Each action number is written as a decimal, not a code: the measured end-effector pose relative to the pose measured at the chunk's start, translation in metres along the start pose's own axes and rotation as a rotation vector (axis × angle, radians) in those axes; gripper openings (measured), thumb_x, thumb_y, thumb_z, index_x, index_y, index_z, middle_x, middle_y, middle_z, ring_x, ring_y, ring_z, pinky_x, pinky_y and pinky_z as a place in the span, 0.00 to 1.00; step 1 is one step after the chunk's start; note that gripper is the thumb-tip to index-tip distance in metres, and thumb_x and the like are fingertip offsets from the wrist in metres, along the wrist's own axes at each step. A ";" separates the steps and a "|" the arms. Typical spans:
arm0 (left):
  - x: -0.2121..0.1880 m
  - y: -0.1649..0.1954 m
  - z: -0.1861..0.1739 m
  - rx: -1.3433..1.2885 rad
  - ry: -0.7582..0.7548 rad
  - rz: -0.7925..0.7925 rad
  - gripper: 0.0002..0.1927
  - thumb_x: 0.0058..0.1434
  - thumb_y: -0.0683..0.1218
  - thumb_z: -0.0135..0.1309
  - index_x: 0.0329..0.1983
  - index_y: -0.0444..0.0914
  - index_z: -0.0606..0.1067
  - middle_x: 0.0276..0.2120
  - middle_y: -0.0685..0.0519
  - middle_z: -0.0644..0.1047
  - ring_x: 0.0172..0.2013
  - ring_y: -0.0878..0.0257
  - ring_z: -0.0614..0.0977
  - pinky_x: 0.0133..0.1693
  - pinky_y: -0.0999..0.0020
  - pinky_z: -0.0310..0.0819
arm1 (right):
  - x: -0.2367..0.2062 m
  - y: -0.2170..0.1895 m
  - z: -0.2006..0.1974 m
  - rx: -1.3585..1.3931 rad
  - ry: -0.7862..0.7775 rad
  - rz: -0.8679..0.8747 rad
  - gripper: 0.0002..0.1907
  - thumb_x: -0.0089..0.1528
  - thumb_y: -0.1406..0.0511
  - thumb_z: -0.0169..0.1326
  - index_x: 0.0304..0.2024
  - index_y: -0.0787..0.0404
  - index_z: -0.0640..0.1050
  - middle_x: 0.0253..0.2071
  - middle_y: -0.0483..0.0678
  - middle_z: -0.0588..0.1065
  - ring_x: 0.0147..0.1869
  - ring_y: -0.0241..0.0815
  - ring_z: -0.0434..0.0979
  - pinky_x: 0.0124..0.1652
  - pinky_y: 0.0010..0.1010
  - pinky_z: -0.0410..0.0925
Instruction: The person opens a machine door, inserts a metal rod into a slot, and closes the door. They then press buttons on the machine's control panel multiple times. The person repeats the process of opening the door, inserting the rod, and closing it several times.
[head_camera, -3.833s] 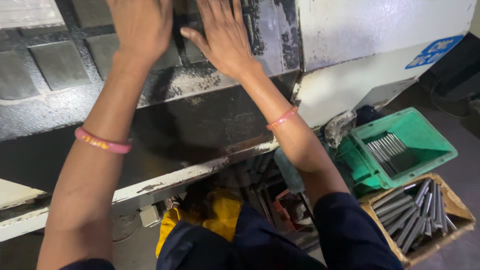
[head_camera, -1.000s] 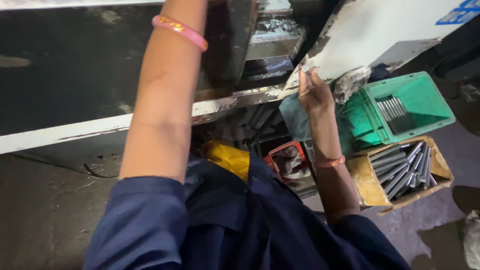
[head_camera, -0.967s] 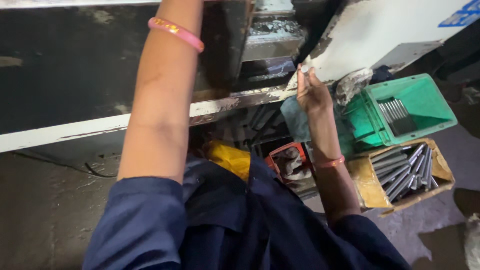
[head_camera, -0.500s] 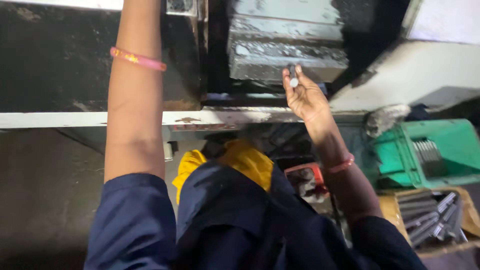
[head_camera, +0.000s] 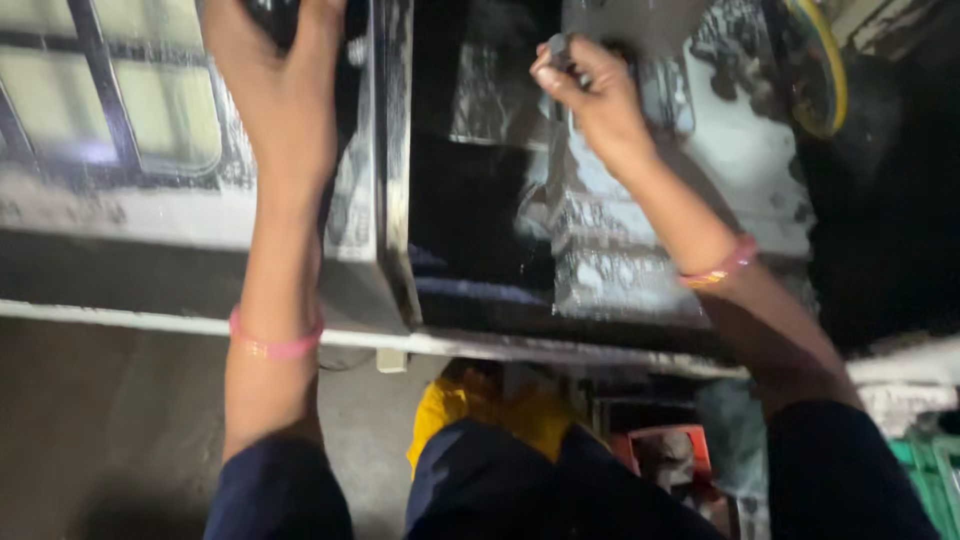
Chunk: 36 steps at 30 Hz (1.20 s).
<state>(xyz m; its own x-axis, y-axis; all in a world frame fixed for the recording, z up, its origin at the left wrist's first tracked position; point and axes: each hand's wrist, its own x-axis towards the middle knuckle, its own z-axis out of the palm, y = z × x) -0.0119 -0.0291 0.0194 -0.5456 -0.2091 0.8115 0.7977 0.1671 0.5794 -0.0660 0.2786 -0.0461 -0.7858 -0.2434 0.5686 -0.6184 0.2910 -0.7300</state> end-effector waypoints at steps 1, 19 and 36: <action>-0.004 -0.005 -0.002 0.006 -0.011 -0.028 0.15 0.78 0.42 0.63 0.55 0.31 0.69 0.43 0.57 0.74 0.42 0.70 0.75 0.46 0.74 0.73 | 0.015 0.021 0.004 -0.089 0.013 -0.059 0.07 0.76 0.63 0.60 0.47 0.60 0.78 0.46 0.50 0.77 0.52 0.39 0.76 0.53 0.30 0.70; -0.036 0.011 -0.032 0.181 -0.063 -0.271 0.13 0.60 0.35 0.62 0.42 0.34 0.70 0.38 0.49 0.74 0.39 0.62 0.80 0.46 0.69 0.75 | 0.223 0.159 0.076 0.979 0.720 0.136 0.16 0.60 0.57 0.59 0.44 0.58 0.85 0.27 0.41 0.78 0.24 0.34 0.73 0.23 0.23 0.66; -0.037 0.008 -0.026 0.239 -0.022 -0.289 0.12 0.59 0.36 0.62 0.42 0.33 0.71 0.38 0.48 0.77 0.39 0.61 0.82 0.46 0.69 0.76 | 0.275 0.156 0.044 1.124 1.314 0.098 0.29 0.68 0.46 0.48 0.61 0.56 0.75 0.50 0.53 0.75 0.48 0.53 0.77 0.50 0.48 0.74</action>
<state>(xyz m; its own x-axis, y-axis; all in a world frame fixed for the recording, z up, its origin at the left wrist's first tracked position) 0.0217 -0.0448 -0.0076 -0.7471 -0.2600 0.6118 0.5290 0.3248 0.7840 -0.3780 0.2162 -0.0202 -0.6544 0.7561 -0.0039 -0.7105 -0.6167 -0.3389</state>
